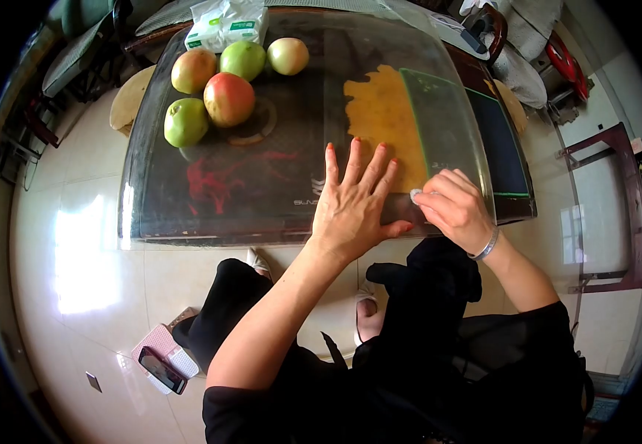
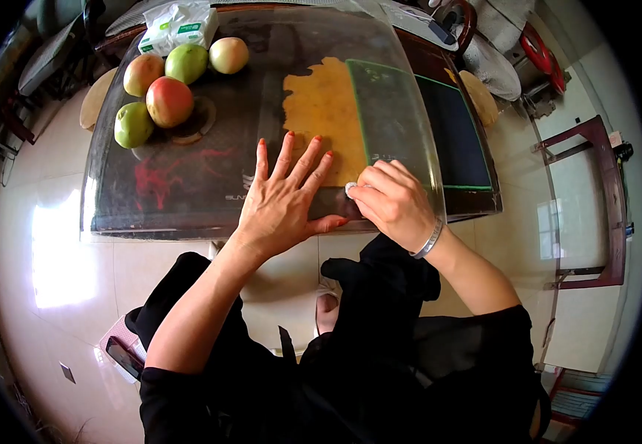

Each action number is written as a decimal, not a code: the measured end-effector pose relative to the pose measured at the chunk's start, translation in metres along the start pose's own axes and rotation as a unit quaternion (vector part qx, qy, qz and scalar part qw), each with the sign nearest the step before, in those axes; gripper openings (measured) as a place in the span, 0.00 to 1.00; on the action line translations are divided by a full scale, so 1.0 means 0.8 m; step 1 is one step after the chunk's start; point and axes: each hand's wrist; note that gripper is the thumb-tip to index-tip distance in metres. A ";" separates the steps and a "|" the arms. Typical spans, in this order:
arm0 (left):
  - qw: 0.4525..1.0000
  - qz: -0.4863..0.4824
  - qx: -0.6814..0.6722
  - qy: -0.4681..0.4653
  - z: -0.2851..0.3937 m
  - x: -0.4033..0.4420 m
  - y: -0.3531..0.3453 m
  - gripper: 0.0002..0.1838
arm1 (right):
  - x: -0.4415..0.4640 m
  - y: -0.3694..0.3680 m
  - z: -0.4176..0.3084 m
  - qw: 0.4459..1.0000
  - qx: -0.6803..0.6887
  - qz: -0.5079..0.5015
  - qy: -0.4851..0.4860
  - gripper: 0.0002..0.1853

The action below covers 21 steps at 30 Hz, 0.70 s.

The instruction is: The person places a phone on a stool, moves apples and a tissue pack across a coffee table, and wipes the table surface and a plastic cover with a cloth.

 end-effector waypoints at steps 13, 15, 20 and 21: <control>1.000 -0.010 0.000 0.004 0.000 -0.001 0.001 0.46 | 0.003 0.003 -0.007 0.998 0.022 -0.005 -0.053 0.07; 1.000 -0.011 0.001 0.000 -0.001 0.000 0.001 0.46 | -0.008 0.007 -0.016 0.997 0.050 -0.029 -0.053 0.06; 1.000 -0.004 0.007 0.002 0.001 -0.001 0.000 0.46 | 0.005 0.001 -0.005 0.998 0.019 -0.015 -0.058 0.05; 1.000 -0.007 0.010 0.004 0.001 0.000 0.001 0.46 | 0.009 -0.003 -0.001 0.997 0.036 0.000 -0.072 0.04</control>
Point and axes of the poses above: each hand's wrist, its own x-axis towards the middle knuckle, its own y-axis out of the back of the hand, z = x × y, and after that the axes turned 5 degrees about -z, right-handed
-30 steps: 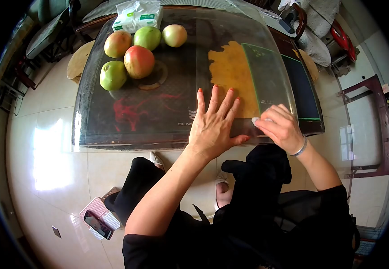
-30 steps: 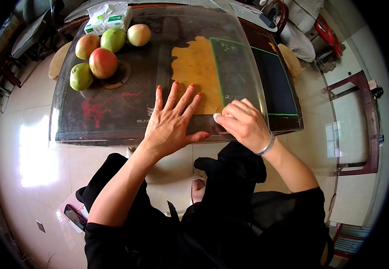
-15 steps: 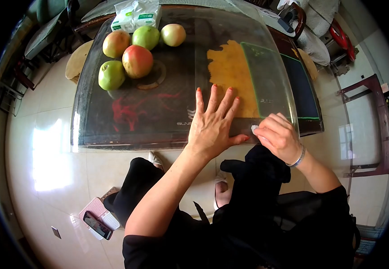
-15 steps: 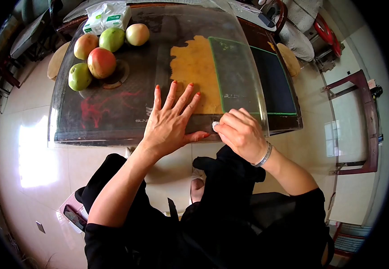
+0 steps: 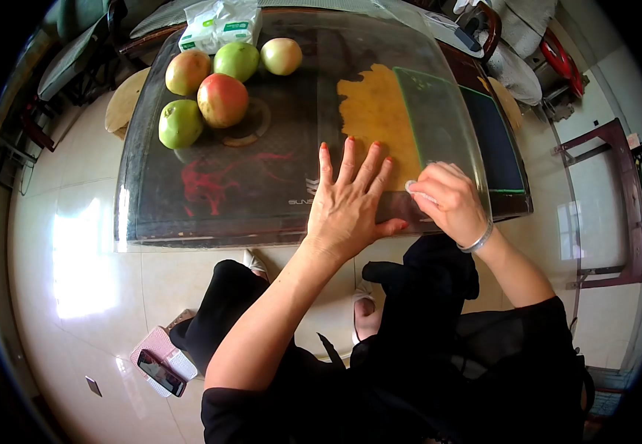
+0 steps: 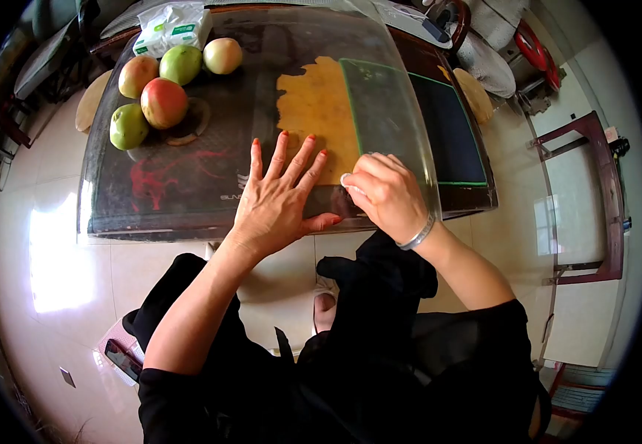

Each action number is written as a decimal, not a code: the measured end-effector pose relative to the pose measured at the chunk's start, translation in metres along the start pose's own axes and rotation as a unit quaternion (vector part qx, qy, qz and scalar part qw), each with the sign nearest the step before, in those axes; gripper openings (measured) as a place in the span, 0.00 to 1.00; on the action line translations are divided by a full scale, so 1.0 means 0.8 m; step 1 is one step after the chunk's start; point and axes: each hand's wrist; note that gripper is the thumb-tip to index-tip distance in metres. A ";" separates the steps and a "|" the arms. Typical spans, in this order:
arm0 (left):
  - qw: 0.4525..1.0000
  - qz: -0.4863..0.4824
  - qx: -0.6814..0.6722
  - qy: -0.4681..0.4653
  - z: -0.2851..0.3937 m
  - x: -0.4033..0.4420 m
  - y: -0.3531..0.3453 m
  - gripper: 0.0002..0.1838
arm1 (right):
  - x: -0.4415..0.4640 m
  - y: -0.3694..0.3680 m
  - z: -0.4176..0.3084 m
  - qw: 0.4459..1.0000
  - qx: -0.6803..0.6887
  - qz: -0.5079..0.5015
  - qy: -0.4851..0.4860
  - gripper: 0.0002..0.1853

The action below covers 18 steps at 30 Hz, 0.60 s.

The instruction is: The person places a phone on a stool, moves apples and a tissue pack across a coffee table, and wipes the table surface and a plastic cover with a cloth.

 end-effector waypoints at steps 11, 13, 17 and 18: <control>1.000 0.006 -0.003 -0.003 -0.001 0.000 -0.001 0.47 | -0.005 0.025 -0.001 0.963 0.120 -0.087 -0.226 0.13; 1.000 0.002 -0.004 0.001 -0.001 -0.001 -0.001 0.46 | 0.008 0.030 0.010 0.946 0.135 -0.151 -0.254 0.14; 1.000 0.003 -0.003 -0.004 -0.002 0.000 -0.002 0.46 | 0.034 0.034 0.036 0.937 0.089 -0.268 -0.208 0.16; 1.000 0.003 -0.005 -0.002 -0.002 0.000 -0.002 0.46 | 0.043 0.034 0.040 0.927 0.099 -0.282 -0.227 0.18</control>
Point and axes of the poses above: each hand's wrist, its own x-axis towards the middle knuckle, its own y-axis out of the back of the hand, z = x × y, and after that the axes turned 5 degrees about -z, right-handed
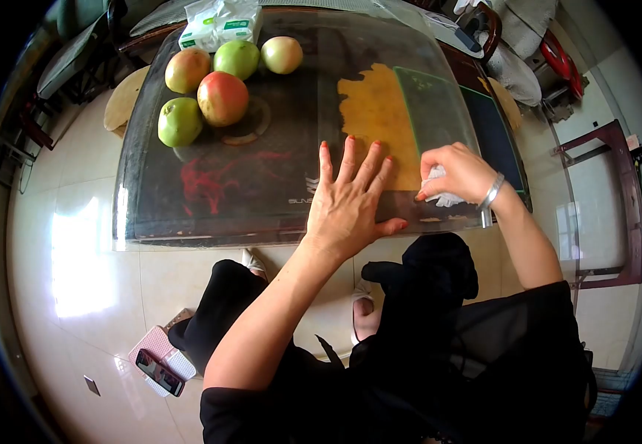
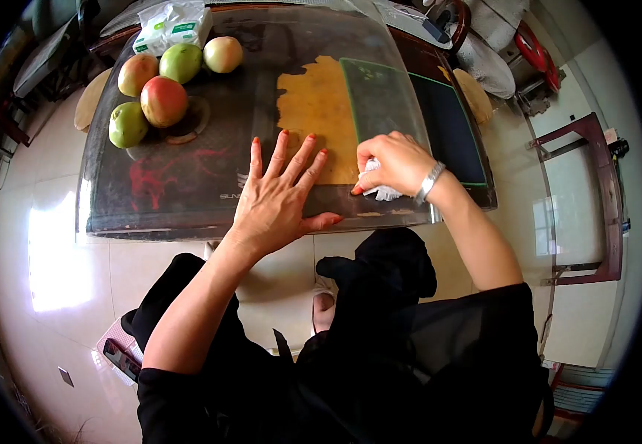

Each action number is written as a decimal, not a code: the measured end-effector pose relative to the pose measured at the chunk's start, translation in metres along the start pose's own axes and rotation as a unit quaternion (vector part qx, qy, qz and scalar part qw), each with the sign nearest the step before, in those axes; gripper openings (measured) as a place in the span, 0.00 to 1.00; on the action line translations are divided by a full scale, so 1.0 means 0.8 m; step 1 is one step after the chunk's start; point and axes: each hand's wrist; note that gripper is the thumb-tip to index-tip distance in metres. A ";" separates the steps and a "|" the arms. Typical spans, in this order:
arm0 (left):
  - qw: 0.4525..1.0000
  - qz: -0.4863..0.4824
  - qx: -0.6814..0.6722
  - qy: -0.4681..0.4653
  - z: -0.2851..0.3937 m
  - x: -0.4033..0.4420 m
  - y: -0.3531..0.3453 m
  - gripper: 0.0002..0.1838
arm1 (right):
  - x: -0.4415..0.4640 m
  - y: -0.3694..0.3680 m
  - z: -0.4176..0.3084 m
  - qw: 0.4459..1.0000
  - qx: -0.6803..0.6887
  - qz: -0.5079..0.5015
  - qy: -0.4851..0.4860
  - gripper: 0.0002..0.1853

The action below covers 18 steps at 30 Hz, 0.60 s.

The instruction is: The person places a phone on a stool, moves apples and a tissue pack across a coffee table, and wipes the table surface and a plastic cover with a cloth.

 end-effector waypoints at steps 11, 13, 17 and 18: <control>1.000 0.009 -0.004 -0.003 0.000 0.000 0.000 0.45 | 0.026 0.013 0.010 0.996 -0.005 -0.088 0.020 0.16; 1.000 0.010 -0.005 -0.003 0.001 0.000 0.000 0.45 | 0.028 0.015 0.014 0.993 0.017 -0.113 0.027 0.17; 1.000 0.008 -0.002 -0.001 0.000 0.000 0.001 0.45 | 0.029 0.014 0.012 0.991 0.028 -0.126 0.043 0.16; 1.000 0.003 -0.001 -0.001 0.000 0.001 0.000 0.45 | 0.027 0.013 0.008 0.993 0.011 -0.114 0.040 0.16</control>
Point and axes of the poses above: each hand's wrist, its own x-axis towards the middle knuckle, its own y-axis out of the back of the hand, z = x × y, and after that the axes turned 5 degrees about -z, right-handed
